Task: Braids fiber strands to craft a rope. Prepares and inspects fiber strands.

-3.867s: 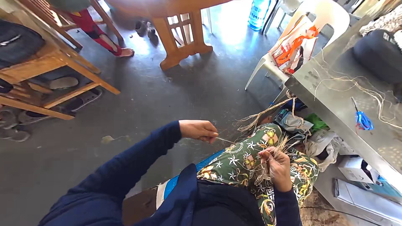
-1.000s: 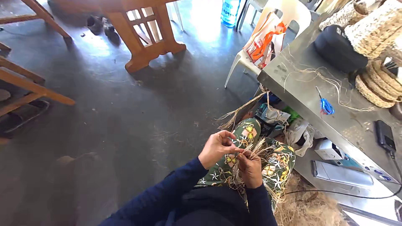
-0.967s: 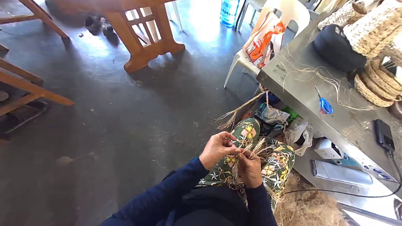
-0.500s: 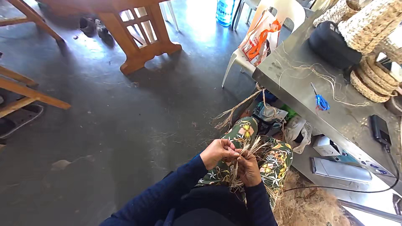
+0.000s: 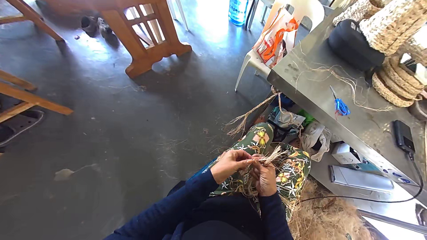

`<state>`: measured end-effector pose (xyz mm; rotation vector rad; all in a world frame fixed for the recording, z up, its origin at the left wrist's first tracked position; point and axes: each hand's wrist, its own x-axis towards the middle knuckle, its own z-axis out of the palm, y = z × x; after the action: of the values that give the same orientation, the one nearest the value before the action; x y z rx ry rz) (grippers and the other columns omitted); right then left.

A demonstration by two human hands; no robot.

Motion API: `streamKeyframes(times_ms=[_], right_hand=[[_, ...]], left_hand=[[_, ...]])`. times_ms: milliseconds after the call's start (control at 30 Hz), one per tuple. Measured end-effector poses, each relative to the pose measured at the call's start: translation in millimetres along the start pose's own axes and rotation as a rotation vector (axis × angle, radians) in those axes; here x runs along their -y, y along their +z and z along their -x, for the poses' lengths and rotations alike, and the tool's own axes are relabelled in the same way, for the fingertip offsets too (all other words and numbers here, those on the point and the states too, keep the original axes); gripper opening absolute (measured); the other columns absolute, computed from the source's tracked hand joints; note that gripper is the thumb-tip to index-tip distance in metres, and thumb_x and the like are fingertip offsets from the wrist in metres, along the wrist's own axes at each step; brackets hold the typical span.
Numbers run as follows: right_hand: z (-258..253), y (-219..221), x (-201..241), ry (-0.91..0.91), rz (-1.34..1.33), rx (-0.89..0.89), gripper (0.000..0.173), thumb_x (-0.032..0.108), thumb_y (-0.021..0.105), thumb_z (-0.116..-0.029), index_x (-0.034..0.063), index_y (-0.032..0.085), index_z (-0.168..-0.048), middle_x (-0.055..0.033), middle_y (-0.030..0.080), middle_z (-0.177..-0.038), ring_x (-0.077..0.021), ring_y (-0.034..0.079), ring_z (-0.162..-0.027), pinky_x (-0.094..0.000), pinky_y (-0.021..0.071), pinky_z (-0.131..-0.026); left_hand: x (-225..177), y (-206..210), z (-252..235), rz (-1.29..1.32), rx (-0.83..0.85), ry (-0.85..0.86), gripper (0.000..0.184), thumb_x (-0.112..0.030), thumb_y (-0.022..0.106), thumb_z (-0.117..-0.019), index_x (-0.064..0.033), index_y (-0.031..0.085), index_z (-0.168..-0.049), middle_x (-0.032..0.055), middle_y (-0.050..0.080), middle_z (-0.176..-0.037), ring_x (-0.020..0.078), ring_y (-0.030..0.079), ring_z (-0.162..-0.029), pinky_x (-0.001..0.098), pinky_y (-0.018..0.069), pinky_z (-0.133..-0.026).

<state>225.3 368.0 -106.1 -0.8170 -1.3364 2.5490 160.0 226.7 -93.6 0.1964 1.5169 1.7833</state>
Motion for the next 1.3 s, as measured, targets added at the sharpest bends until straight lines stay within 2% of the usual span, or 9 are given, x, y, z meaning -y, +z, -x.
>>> streamKeyframes(times_ms=[167, 300, 500, 667, 833, 933, 1000, 1100, 1300], right_hand=[[-1.2, -2.1, -3.6, -0.088, 0.004, 0.023, 0.017, -0.018, 0.063, -0.0873, -0.005, 0.073, -0.093, -0.0089, 0.074, -0.08, -0.0049, 0.063, -0.057, -0.019, 0.0535, -0.052], [-1.9, -2.8, -6.0, -0.097, 0.024, 0.039, 0.018, -0.018, 0.065, -0.0854, -0.003, 0.074, -0.09, -0.0066, 0.073, -0.078, 0.0001, 0.045, -0.045, -0.0163, 0.0368, -0.04], [-1.6, -5.6, -5.9, -0.124, 0.003, 0.091, 0.018, -0.016, 0.066, -0.084, -0.0008, 0.075, -0.089, -0.0053, 0.072, -0.078, 0.0007, 0.044, -0.044, -0.0162, 0.0363, -0.039], [-3.0, -12.3, -1.0, -0.048, -0.048, 0.116, 0.027, -0.013, 0.058, -0.0897, -0.0057, 0.069, -0.113, -0.0046, 0.071, -0.082, 0.0032, 0.038, -0.043, -0.0143, 0.0329, -0.038], [0.9, -13.4, -3.3, -0.115, 0.041, 0.095, 0.019, -0.012, 0.063, -0.0894, -0.0047, 0.076, -0.101, -0.0073, 0.076, -0.084, 0.0042, 0.04, -0.044, -0.0147, 0.0329, -0.04], [1.7, -8.5, -2.3, -0.215, 0.092, 0.017, 0.019, -0.012, 0.063, -0.0905, -0.0022, 0.078, -0.089, -0.0066, 0.076, -0.079, 0.0008, 0.052, -0.05, -0.016, 0.0438, -0.047], [0.8, -10.4, 5.1, -0.25, 0.106, 0.014, 0.019, -0.012, 0.062, -0.0921, -0.002, 0.078, -0.089, -0.0077, 0.077, -0.081, -0.0042, 0.067, -0.06, -0.0196, 0.0573, -0.058], [-3.5, -10.7, 25.2, -0.323, 0.173, -0.005, 0.017, -0.01, 0.062, -0.0932, -0.0022, 0.077, -0.09, -0.0035, 0.072, -0.071, 0.0018, 0.048, -0.046, -0.0143, 0.0392, -0.042], [-16.1, -7.2, 60.9, -0.45, 0.172, -0.049, 0.019, -0.008, 0.055, -0.0973, -0.0031, 0.073, -0.093, -0.0022, 0.07, -0.067, 0.0009, 0.047, -0.043, -0.0144, 0.0376, -0.039]], left_hand=[[-3.2, 7.2, -0.2, 0.072, 0.029, -0.033, 0.028, -0.013, 0.041, -0.1097, -0.0036, 0.066, -0.101, -0.0018, 0.07, -0.082, 0.006, 0.069, -0.072, 0.0236, 0.059, -0.07], [-3.3, 4.7, -0.5, 0.003, -0.002, -0.031, 0.025, -0.009, 0.052, -0.105, -0.0057, 0.067, -0.086, -0.0063, 0.063, -0.07, 0.0006, 0.057, -0.059, 0.0166, 0.0495, -0.057], [0.3, 1.6, -0.4, 0.032, 0.011, 0.014, 0.012, -0.004, 0.059, -0.098, -0.0068, 0.069, -0.091, -0.007, 0.065, -0.074, 0.0006, 0.06, -0.063, 0.0173, 0.0522, -0.062], [4.4, 9.5, -3.5, 0.03, -0.096, 0.07, 0.012, -0.004, 0.058, -0.1006, -0.0063, 0.067, -0.093, -0.0068, 0.063, -0.073, 0.0002, 0.055, -0.058, 0.0161, 0.0462, -0.054], [12.1, 15.2, -4.5, -0.194, -0.135, 0.191, 0.011, -0.009, 0.06, -0.1001, -0.0037, 0.069, -0.099, -0.006, 0.066, -0.081, -0.0035, 0.055, -0.062, 0.0151, 0.0466, -0.058], [9.6, 16.7, -3.9, -0.185, -0.065, 0.156, 0.017, -0.012, 0.058, -0.1034, -0.0028, 0.072, -0.104, -0.0039, 0.07, -0.084, -0.0017, 0.059, -0.063, 0.0166, 0.0505, -0.059], [3.0, 11.0, -5.5, -0.02, 0.058, 0.037, 0.032, -0.018, 0.041, -0.11, -0.004, 0.069, -0.104, -0.0034, 0.071, -0.081, 0.0006, 0.06, -0.06, 0.0174, 0.0501, -0.056], [-4.2, -10.8, -9.5, 0.156, 0.306, -0.053, 0.05, -0.03, 0.025, -0.1107, -0.0055, 0.069, -0.112, -0.0042, 0.068, -0.076, -0.0008, 0.057, -0.057, 0.0151, 0.0465, -0.052], [-28.1, -50.7, -0.5, -0.005, 0.494, 0.011, 0.024, -0.013, 0.049, -0.1022, -0.0098, 0.072, -0.109, -0.0121, 0.056, -0.068, -0.0059, 0.043, -0.051, 0.0109, 0.0355, -0.047]])
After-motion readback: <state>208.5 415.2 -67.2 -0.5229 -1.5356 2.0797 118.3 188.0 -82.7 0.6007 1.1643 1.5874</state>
